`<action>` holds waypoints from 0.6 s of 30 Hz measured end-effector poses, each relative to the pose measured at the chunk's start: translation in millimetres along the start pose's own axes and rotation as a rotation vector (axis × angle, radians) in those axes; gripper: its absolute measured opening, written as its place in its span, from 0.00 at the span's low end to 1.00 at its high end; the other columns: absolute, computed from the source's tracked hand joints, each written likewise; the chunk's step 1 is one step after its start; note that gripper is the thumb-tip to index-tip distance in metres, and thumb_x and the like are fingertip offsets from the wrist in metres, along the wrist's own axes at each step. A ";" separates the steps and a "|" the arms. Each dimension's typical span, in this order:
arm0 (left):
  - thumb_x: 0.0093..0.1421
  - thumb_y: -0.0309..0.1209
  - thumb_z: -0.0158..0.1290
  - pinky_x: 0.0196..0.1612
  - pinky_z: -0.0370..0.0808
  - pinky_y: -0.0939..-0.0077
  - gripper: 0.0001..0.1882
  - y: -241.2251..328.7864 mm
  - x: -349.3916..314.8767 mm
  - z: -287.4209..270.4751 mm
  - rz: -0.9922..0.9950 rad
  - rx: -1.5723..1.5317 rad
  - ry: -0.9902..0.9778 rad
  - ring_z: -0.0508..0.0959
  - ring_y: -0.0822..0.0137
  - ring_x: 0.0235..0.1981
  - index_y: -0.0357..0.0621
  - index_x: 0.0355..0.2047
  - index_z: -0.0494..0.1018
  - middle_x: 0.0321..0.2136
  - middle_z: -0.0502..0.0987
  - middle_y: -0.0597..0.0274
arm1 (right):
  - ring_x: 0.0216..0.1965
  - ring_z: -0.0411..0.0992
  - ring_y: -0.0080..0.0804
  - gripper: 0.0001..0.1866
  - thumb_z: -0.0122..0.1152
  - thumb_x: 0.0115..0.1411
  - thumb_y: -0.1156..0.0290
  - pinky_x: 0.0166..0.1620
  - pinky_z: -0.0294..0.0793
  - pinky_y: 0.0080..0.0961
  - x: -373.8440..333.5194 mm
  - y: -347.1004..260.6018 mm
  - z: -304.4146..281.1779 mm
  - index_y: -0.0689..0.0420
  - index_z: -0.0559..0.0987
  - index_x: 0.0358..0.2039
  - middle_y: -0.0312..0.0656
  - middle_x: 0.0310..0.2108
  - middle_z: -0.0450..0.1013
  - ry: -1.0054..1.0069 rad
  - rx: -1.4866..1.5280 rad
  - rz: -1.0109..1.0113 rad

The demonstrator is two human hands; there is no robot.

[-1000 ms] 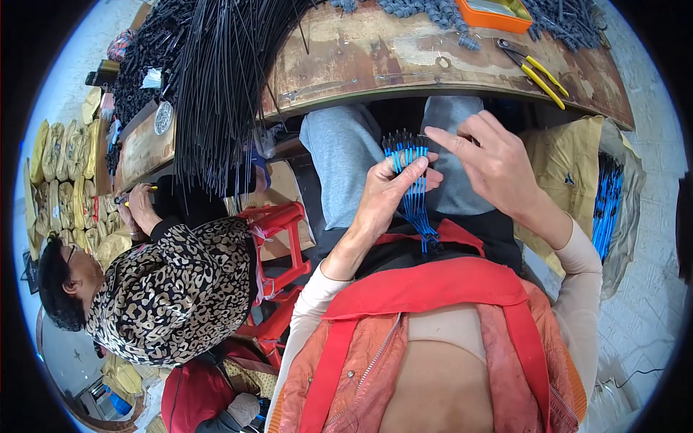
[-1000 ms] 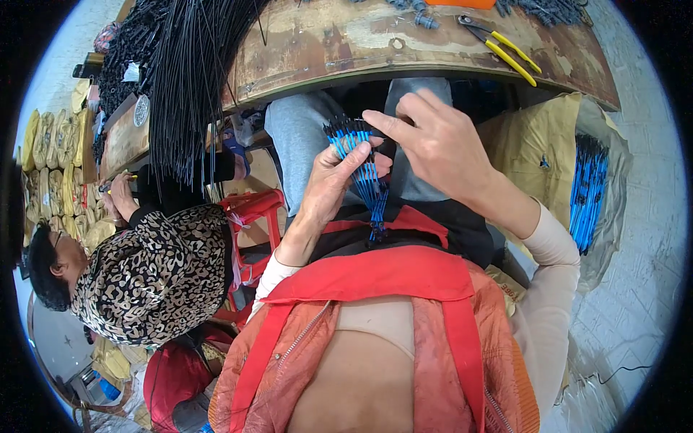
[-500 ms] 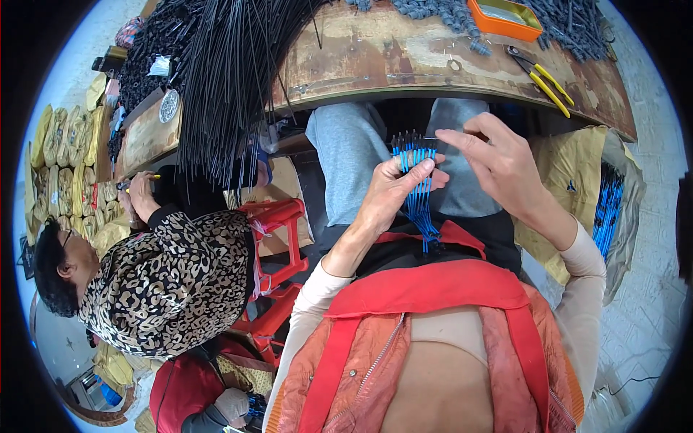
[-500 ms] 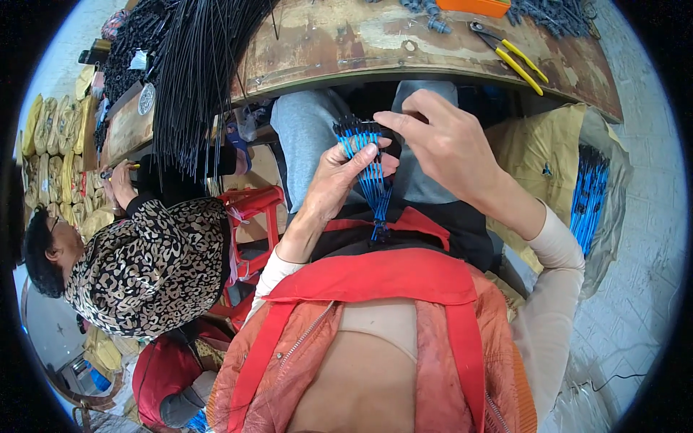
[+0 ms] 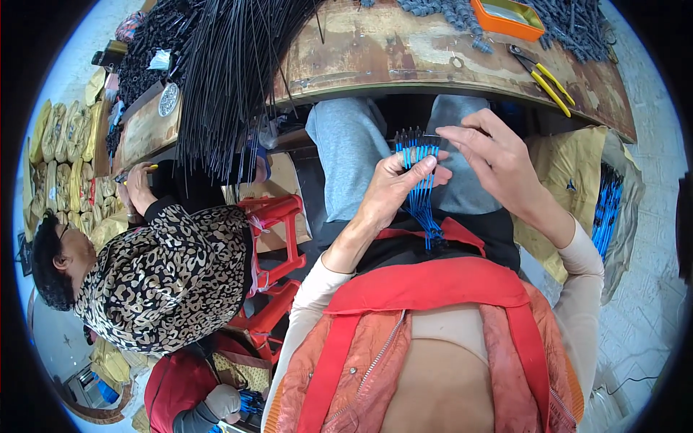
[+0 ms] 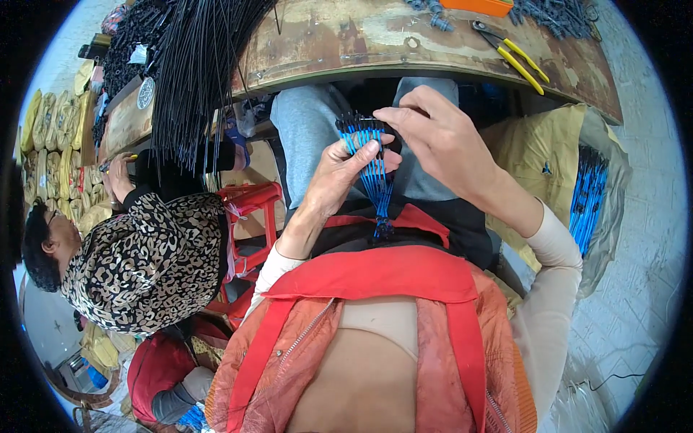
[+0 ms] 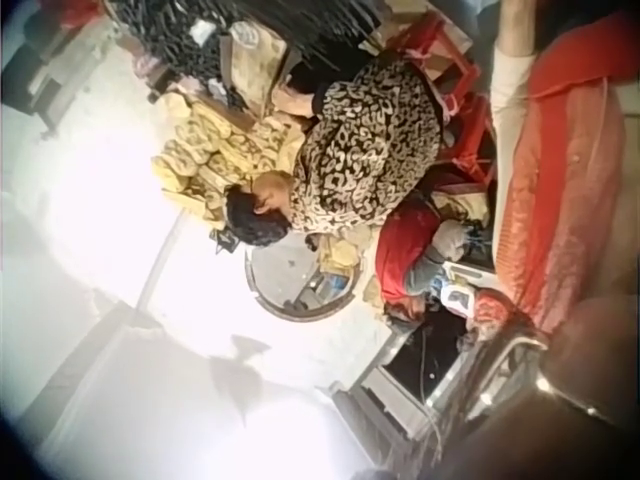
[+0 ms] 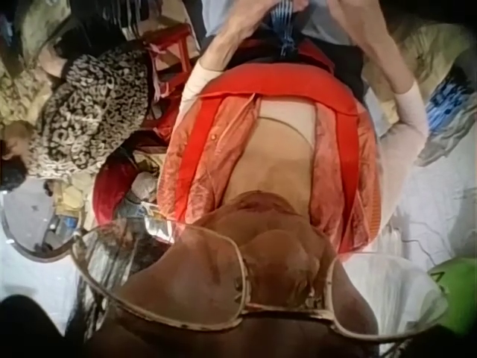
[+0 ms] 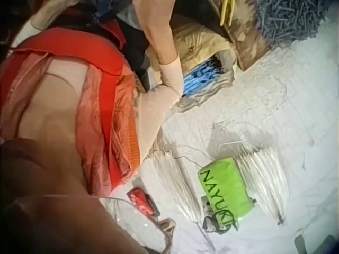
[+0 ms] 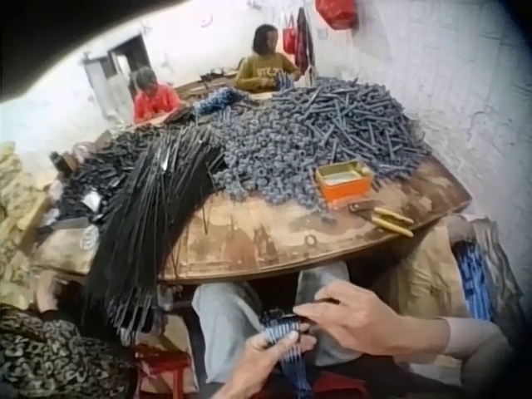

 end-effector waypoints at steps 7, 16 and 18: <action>0.66 0.45 0.52 0.46 0.77 0.73 0.22 7.4 -3.2 3.1 -0.011 -0.030 -0.031 0.81 0.66 0.39 0.38 0.49 0.75 0.36 0.81 0.53 | 0.33 0.71 0.39 0.23 0.60 0.47 0.87 0.34 0.72 0.30 2.6 -3.0 -0.8 0.57 0.80 0.46 0.45 0.35 0.68 0.007 -0.058 -0.109; 0.67 0.44 0.50 0.45 0.77 0.73 0.21 8.4 -3.6 0.9 -0.017 -0.053 -0.050 0.81 0.66 0.39 0.38 0.49 0.75 0.36 0.81 0.52 | 0.33 0.70 0.40 0.24 0.60 0.46 0.85 0.33 0.72 0.31 8.2 0.4 3.6 0.59 0.79 0.47 0.45 0.34 0.69 -0.018 0.001 -0.183; 0.69 0.44 0.46 0.46 0.78 0.72 0.24 8.2 -1.8 2.0 -0.022 0.006 -0.072 0.81 0.63 0.40 0.36 0.53 0.71 0.38 0.81 0.50 | 0.32 0.70 0.41 0.24 0.60 0.46 0.85 0.33 0.72 0.31 7.3 3.4 3.1 0.59 0.79 0.47 0.45 0.34 0.69 -0.023 0.026 -0.146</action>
Point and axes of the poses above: each hand's wrist, its own x-axis towards the middle knuckle, its own z-axis out of the palm, y = z × x, the point moved 5 cm from there along x, towards the middle knuckle
